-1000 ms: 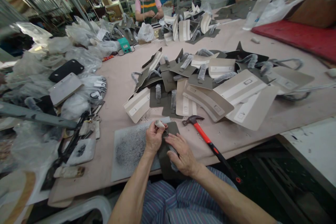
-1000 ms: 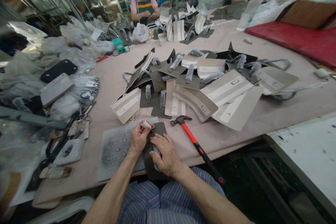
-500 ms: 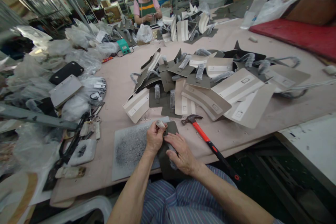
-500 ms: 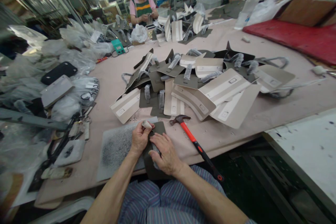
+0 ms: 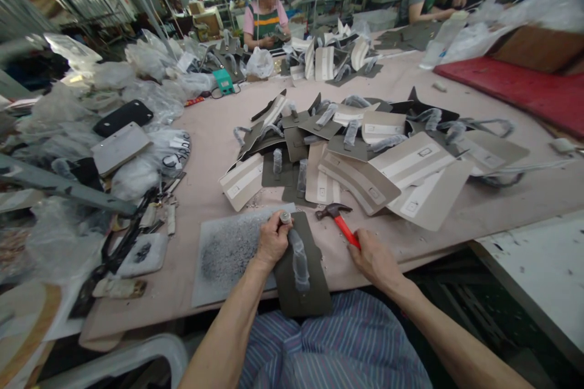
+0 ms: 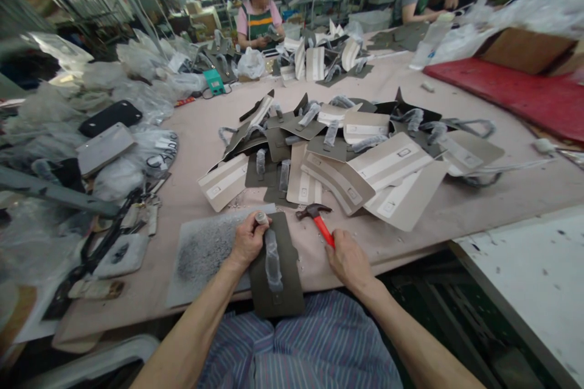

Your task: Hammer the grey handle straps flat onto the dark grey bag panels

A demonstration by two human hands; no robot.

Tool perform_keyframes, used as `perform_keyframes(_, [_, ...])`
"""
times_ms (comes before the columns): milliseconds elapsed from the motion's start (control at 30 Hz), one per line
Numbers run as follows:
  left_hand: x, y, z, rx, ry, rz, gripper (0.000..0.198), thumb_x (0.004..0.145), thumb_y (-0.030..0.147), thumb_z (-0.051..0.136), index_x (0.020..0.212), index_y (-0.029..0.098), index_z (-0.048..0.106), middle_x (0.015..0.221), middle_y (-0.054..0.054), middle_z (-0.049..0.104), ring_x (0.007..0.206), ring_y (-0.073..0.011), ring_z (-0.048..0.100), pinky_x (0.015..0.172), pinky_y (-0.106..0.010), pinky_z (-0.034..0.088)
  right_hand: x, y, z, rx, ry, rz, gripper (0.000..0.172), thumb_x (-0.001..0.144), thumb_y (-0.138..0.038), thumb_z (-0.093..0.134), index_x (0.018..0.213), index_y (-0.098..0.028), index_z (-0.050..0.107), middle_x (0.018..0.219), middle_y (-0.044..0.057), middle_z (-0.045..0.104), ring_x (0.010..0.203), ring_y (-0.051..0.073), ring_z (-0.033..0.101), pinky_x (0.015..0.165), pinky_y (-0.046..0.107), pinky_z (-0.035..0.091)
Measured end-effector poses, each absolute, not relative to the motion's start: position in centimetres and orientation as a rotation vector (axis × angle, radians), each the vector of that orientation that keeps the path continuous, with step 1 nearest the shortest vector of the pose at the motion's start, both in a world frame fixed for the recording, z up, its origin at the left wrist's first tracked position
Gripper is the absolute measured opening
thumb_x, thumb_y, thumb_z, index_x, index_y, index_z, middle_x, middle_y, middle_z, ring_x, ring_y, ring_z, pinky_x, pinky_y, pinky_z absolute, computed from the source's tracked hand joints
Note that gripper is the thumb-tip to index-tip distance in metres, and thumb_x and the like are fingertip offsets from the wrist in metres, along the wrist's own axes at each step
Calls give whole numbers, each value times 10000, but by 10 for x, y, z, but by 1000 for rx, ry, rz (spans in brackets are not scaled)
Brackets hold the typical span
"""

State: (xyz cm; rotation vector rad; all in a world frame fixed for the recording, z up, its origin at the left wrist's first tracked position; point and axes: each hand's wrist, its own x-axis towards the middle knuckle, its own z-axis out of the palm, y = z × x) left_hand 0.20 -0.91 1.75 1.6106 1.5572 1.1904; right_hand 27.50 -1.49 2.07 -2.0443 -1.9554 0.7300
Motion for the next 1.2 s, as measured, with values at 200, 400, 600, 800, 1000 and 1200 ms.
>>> perform_keyframes(200, [1,-11,17,1652,1565,1172,165,847,164,554,965,218,657,913,-37,741,869,-198,690,812,-297,509,258,-10,67,-1816,-1462,1626,169,834,-369,538,790,-219,476,637,-35,479,449,98,391,420,231,367])
perform_keyframes(400, [1,-12,11,1655,1572,1158,178,857,171,544,988,222,654,923,-40,739,878,-201,688,820,-303,507,223,-15,120,-1431,-1807,865,331,980,-483,351,868,-211,502,617,-28,478,494,119,441,477,244,322])
perform_keyframes(600, [1,-12,11,1632,1616,1118,160,854,181,556,967,220,662,886,-37,738,833,-199,685,776,-296,502,215,-2,159,-1383,-2461,463,233,978,-338,420,810,-208,514,553,-22,490,451,125,409,484,273,221])
perform_keyframes(800, [0,-11,7,1626,1576,1159,196,859,199,564,1029,225,658,946,-46,744,891,-205,686,832,-311,505,209,-1,178,-1293,-1756,434,333,1021,-472,300,934,-228,510,669,9,545,551,150,490,540,278,366])
perform_keyframes(1000, [1,-12,12,1632,1590,1140,164,842,185,569,971,216,667,858,-29,728,792,-195,674,746,-297,493,219,0,131,-1585,-2439,712,253,958,-392,448,857,-210,592,602,22,559,525,168,506,548,293,327])
perform_keyframes(1200, [1,-12,9,1619,1535,1205,183,838,170,583,996,210,665,948,-41,746,888,-200,689,836,-318,516,254,16,90,-1806,-2324,837,394,1013,-361,316,875,-165,629,689,43,622,631,173,577,608,281,390])
